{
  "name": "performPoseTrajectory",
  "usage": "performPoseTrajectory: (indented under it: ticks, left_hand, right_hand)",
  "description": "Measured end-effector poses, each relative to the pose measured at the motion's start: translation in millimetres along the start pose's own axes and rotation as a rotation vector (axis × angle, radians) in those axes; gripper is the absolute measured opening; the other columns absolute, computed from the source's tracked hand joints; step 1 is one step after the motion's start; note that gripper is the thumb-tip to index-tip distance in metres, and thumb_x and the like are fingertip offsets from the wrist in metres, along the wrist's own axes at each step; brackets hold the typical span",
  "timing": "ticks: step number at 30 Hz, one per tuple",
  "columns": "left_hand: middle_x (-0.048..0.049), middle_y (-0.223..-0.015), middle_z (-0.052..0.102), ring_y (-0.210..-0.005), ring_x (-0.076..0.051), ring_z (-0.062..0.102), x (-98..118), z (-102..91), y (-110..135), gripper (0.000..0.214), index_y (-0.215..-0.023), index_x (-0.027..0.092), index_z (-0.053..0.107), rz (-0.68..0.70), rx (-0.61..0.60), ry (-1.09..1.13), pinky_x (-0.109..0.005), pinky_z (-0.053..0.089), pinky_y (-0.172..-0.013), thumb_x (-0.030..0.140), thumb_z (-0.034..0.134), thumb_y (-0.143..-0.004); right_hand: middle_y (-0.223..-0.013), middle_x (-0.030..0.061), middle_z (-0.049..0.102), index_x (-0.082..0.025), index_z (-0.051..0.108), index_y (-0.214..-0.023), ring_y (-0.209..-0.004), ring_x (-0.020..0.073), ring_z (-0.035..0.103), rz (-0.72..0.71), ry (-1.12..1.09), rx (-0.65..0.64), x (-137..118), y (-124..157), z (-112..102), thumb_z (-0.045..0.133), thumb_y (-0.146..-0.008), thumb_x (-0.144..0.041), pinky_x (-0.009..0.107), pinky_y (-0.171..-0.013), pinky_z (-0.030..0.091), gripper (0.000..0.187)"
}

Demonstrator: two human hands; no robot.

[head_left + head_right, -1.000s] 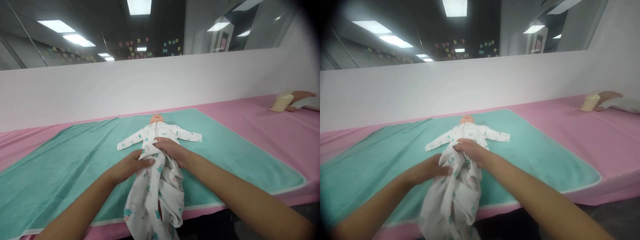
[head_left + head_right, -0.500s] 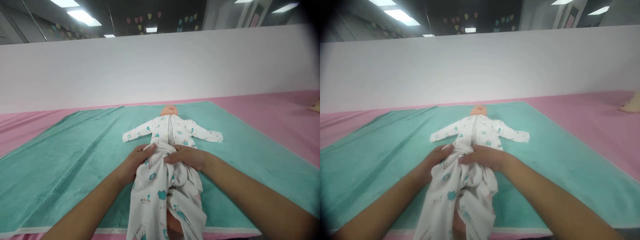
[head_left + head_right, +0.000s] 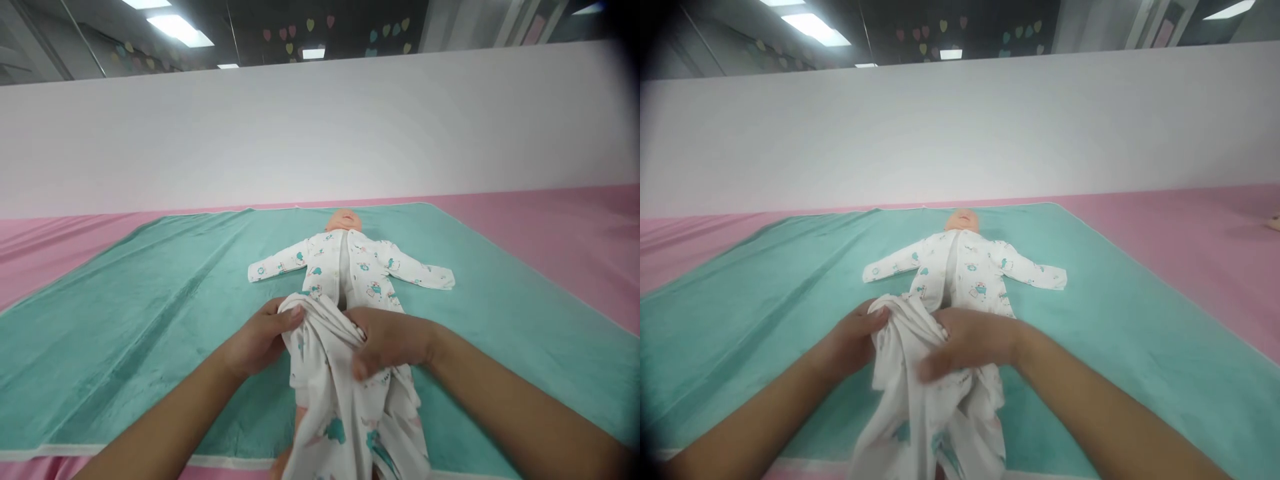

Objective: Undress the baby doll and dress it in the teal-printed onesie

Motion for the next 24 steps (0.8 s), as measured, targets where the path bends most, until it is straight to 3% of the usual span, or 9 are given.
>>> performPoseTrajectory:
  ticks: [2,4,8,11,14,18,24]
  left_hand:
    - [-0.0102,-0.073,0.065,-0.069,-0.021,0.06,1,7.0,-1,0.036,-0.085,0.009,0.067,0.008,-0.017,0.033,-0.028,0.045,-0.062,0.044,0.06,-0.077]
    - [-0.0096,-0.072,0.064,-0.068,-0.021,0.059,1,12.3,-1,0.037,-0.085,0.009,0.067,0.002,-0.032,0.031,-0.028,0.044,-0.061,0.045,0.059,-0.078]
    - [-0.0062,-0.064,0.059,-0.06,-0.017,0.054,-6,13.3,3,0.04,-0.074,0.01,0.065,-0.063,-0.077,-0.098,-0.027,0.042,-0.058,0.05,0.061,-0.074]
    - [-0.005,-0.063,0.058,-0.062,-0.018,0.054,-13,15.9,6,0.045,-0.07,0.01,0.064,-0.122,-0.17,-0.196,-0.028,0.042,-0.059,0.054,0.07,-0.062]
    - [-0.0047,-0.066,0.059,-0.066,-0.02,0.055,-19,18.1,9,0.038,-0.071,0.011,0.064,-0.185,-0.21,-0.209,-0.029,0.043,-0.062,0.044,0.077,-0.057]
    - [-0.0048,-0.068,0.06,-0.067,-0.019,0.055,-17,19.3,6,0.029,-0.075,0.01,0.066,-0.156,-0.179,-0.091,-0.028,0.043,-0.063,0.029,0.078,-0.056]
    - [-0.0087,-0.071,0.063,-0.064,-0.018,0.057,-20,16.3,3,0.03,-0.087,0.007,0.068,-0.138,-0.155,0.087,-0.028,0.045,-0.062,0.023,0.072,-0.063]
  right_hand:
    - [-0.093,0.0038,0.068,-0.019,0.067,-0.099,-0.086,0.0219,0.062,0.056,0.112,-0.079,2,4,7,0.079,-0.056,-0.037,0.03,-0.072,0.05,0.048]
    - [-0.092,0.0039,0.068,-0.019,0.068,-0.097,-0.086,0.022,0.062,0.066,0.127,-0.055,4,5,5,0.078,-0.059,-0.035,0.03,-0.073,0.05,0.043]
    - [-0.095,0.0067,0.066,-0.017,0.067,-0.098,-0.089,0.0217,0.061,-0.066,-0.077,0.058,3,1,-5,0.07,-0.069,-0.044,0.033,-0.077,0.049,0.04]
    - [-0.093,0.0076,0.066,-0.015,0.066,-0.099,-0.088,0.0209,0.061,-0.168,-0.181,0.12,4,-1,-13,0.064,-0.073,-0.05,0.033,-0.077,0.047,0.044]
    - [-0.088,0.0079,0.066,-0.013,0.066,-0.098,-0.085,0.0205,0.061,-0.168,-0.224,0.14,8,-2,-14,0.063,-0.073,-0.052,0.033,-0.076,0.047,0.046]
    - [-0.088,0.0078,0.065,-0.013,0.065,-0.1,-0.085,0.0202,0.06,-0.172,-0.268,0.105,3,-2,-10,0.067,-0.072,-0.047,0.032,-0.075,0.047,0.045]
    - [-0.095,0.008,0.064,-0.013,0.064,-0.103,-0.084,0.0177,0.06,-0.103,-0.235,0.072,7,-4,-9,0.071,-0.07,-0.04,0.032,-0.077,0.047,0.043]
Point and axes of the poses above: each hand's wrist, its own y-axis away from the middle knuckle, its own z-axis out of the palm, x = y × z, the point moved 10 cm from there along -y, towards the middle knuckle
